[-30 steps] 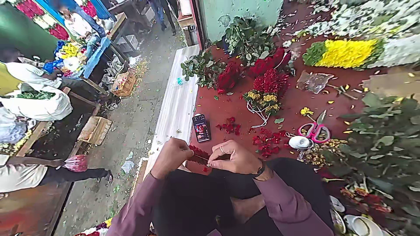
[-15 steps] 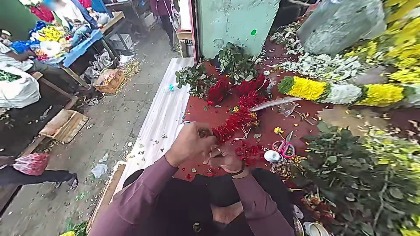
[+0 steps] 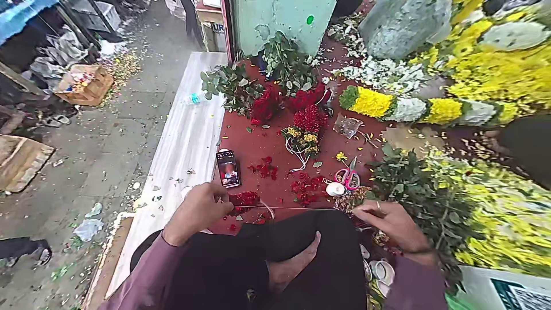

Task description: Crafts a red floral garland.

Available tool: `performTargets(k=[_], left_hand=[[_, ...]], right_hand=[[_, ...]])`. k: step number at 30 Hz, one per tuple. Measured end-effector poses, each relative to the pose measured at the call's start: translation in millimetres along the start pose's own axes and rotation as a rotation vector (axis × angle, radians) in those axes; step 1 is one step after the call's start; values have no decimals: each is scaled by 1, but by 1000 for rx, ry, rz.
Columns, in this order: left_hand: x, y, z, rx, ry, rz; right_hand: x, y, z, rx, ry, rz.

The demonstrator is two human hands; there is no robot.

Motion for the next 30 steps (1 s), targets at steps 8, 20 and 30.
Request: performTargets(k=[8,20,30], left_hand=[[-8,27,6,-9,50,-66],[-12,53,20,-229,165,70],[-8,64,17,-199,144,115]], right_hand=[[-77,15,31,96,251,30],[249,205,14,-212,487,-100],[269,241,-32,-200,422,-271]])
Point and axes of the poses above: each hand's wrist, its own x-axis towards the middle knuckle, its own y-axis out of the palm, z = x × y, the point moved 4 cm from there along x, towards the middle knuckle, and after that the axes turned 12 degrees about x, right-handed, at the moved point
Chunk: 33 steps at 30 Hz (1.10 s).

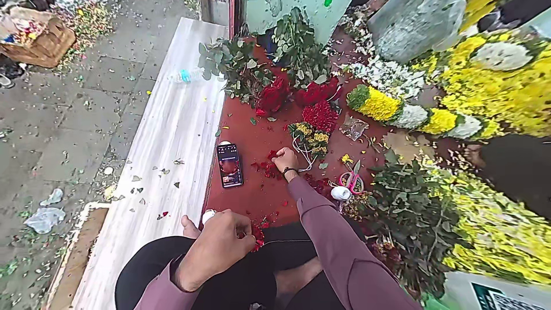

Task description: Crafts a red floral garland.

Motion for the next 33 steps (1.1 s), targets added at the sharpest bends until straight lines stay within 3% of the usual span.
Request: performTargets(k=[3,8,13,18,20,25,33], left_hand=[[0,0,-5,13,-2,9],[4,6,-3,19,-27,57],[3,6,-2,16,-25,51],[7,7,-8,7,-8,69],[7,9,-5,-6,-9,79],[3,6,-3,-5,-10,60],[4,5,-2,-26,-8,61]], right_hand=[[-6,-1,11,8,-93,19],[0,26,15,-251,-197,235],[-18,0,21,106,-187,223],[-9,14,22,-230,-323,280],[-7,28,18,-236,-370,260],[-29,-3,24,198,-245,244],[-29,-36,7,280,-87,297]])
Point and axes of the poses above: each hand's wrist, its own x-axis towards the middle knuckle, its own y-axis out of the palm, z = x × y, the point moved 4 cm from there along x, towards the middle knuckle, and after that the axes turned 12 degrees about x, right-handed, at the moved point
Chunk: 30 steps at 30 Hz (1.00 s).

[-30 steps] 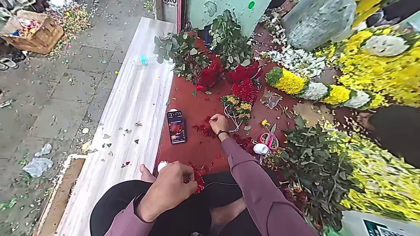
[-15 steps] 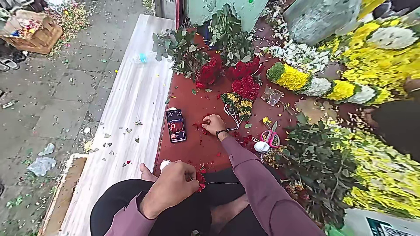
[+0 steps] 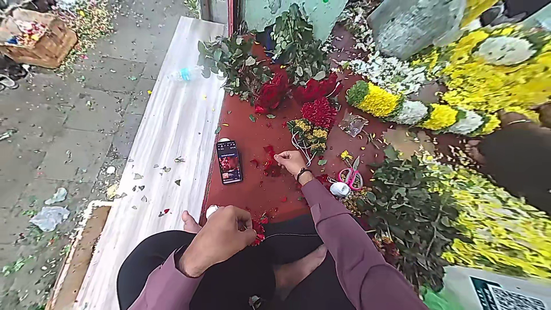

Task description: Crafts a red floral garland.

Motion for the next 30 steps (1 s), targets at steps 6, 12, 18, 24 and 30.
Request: performTargets(k=[6,12,18,24,30], left_hand=[[0,-2,1,-62,-25,-10],[-2,-5,3,-281,-59,0],[-1,-7,-4,-581,-25,-147],[5,-9,-11,-761,-32,-294],[10,-2,-11,-775,-37,-296]], right_hand=[[-22,-8,-2,158,36,47],[-98,-4,78,427,-158,118],[-180,12,98,608,-359,236],[-203,32,103,463,-547,256],[-205,40,103,520,-551,219]])
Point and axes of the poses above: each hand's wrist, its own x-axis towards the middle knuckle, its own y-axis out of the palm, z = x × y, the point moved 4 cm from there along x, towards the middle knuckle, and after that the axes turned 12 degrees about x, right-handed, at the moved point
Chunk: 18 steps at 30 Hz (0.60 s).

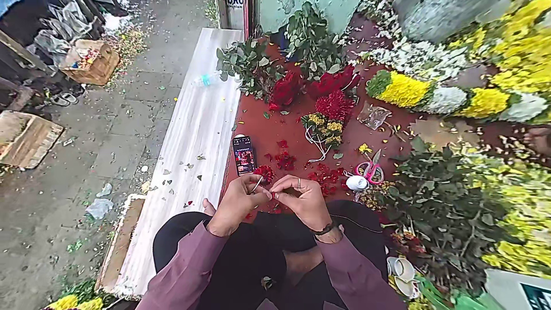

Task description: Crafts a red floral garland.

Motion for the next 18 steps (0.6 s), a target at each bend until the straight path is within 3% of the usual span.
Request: performTargets(k=[3,7,18], left_hand=[[0,0,-1,4,-10,-18],[-1,-4,-3,-34,-19,-63],[0,-6,2,32,-30,-56]], right_hand=[[0,2,-1,90,47,-3],[2,1,-8,150,119,124],[-5,8,-15,230,46,-20]])
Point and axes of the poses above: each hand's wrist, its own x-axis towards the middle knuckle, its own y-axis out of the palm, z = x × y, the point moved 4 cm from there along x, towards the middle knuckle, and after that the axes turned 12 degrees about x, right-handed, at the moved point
